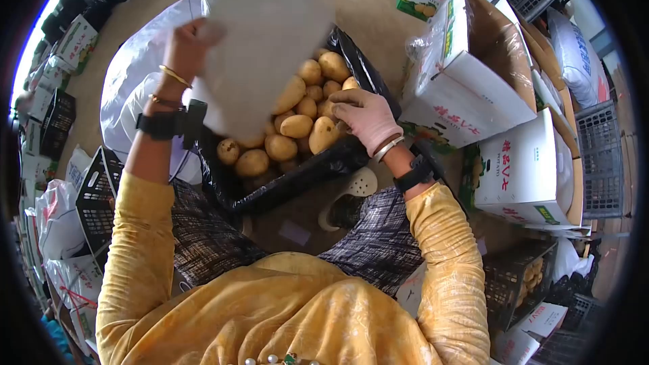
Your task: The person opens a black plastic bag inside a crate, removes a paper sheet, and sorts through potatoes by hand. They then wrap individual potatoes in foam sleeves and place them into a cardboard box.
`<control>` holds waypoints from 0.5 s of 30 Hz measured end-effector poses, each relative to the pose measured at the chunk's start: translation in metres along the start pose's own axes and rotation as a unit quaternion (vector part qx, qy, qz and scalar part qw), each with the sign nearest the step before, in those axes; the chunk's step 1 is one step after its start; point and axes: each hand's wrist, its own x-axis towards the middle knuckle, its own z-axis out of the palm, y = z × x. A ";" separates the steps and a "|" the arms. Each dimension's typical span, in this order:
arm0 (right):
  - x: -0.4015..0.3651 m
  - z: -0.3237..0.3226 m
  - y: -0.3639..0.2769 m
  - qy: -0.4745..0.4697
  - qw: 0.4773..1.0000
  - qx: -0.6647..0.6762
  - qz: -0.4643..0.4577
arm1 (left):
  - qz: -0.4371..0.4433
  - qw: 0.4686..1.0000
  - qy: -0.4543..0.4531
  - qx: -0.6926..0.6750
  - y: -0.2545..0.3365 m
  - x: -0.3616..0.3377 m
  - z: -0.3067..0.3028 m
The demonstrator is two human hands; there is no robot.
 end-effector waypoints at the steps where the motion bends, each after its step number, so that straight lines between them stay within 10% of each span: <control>1: -0.006 -0.001 -0.004 -0.013 0.997 0.055 0.058 | 0.010 0.999 0.049 -0.017 0.019 0.005 0.000; 6: -0.027 0.006 -0.016 -0.140 0.935 0.313 -0.089 | 0.238 0.929 0.063 0.278 0.079 -0.044 0.042; 9: -0.047 0.017 -0.033 -0.139 0.946 0.283 -0.073 | 0.224 0.930 -0.148 0.251 0.109 -0.087 0.080; 11: -0.041 0.028 -0.034 -0.035 0.951 0.307 0.002 | 0.295 0.918 -0.134 0.228 0.121 -0.106 0.102; 14: -0.005 0.014 0.013 0.218 0.963 0.076 -0.141 | 0.317 0.908 -0.177 0.212 0.138 -0.115 0.116; 15: -0.015 0.003 -0.009 0.244 0.968 0.059 -0.029 | 0.324 0.913 -0.170 0.178 0.149 -0.115 0.114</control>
